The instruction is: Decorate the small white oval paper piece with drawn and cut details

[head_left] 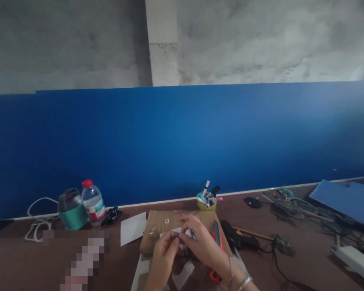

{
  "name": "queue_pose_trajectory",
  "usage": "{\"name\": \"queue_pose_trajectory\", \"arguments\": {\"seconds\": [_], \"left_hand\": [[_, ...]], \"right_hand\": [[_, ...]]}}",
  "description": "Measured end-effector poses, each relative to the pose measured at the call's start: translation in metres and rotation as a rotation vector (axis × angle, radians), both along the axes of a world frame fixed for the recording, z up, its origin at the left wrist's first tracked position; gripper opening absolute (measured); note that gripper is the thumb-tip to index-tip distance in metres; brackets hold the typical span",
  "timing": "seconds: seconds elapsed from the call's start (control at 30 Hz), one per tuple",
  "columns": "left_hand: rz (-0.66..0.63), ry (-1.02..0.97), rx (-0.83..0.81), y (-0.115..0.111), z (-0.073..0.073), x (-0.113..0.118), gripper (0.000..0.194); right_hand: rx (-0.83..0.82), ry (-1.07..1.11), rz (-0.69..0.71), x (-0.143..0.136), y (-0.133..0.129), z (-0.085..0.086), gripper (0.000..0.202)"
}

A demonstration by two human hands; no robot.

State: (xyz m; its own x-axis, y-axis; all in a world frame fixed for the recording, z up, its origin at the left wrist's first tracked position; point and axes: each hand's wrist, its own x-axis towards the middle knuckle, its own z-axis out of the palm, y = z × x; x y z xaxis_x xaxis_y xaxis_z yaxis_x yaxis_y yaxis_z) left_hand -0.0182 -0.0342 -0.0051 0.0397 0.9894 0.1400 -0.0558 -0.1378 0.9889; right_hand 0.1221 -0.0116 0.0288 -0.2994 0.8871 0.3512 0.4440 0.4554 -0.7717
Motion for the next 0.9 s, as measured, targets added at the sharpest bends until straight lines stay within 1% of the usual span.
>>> {"name": "queue_pose_trajectory", "arguments": {"seconds": [0.1,0.2,0.3,0.4,0.57,0.7,0.77,0.83,0.9], "left_hand": [[-0.012,0.041,0.009,-0.001,0.004,-0.001,0.035],[-0.022,0.06,0.014,0.0,0.004,-0.002,0.035],[-0.027,0.075,0.032,0.0,0.002,-0.003,0.034],[-0.008,0.125,0.045,-0.001,0.005,-0.004,0.034],[0.018,0.208,0.112,-0.005,0.012,-0.005,0.032],[0.016,0.248,0.131,-0.004,0.013,-0.006,0.029],[0.058,0.305,0.131,-0.001,0.011,-0.008,0.028],[0.172,0.373,0.148,0.004,0.007,-0.011,0.026],[0.314,0.444,0.191,0.009,0.003,-0.017,0.023]], "right_hand": [[-0.008,0.029,0.039,0.002,0.0,0.0,0.014],[-0.013,0.037,0.06,0.003,0.0,0.003,0.014],[-0.021,0.023,0.038,0.004,0.0,0.006,0.011],[-0.049,0.028,0.002,0.004,-0.001,0.009,0.009],[-0.104,0.104,0.082,0.003,-0.003,0.011,0.015],[-0.139,0.131,0.083,0.002,0.001,0.009,0.017],[-0.107,0.109,0.059,0.004,0.006,0.003,0.021],[-0.013,0.01,0.016,0.006,0.01,-0.004,0.022],[0.088,-0.178,-0.03,0.008,0.012,-0.012,0.024]]}}
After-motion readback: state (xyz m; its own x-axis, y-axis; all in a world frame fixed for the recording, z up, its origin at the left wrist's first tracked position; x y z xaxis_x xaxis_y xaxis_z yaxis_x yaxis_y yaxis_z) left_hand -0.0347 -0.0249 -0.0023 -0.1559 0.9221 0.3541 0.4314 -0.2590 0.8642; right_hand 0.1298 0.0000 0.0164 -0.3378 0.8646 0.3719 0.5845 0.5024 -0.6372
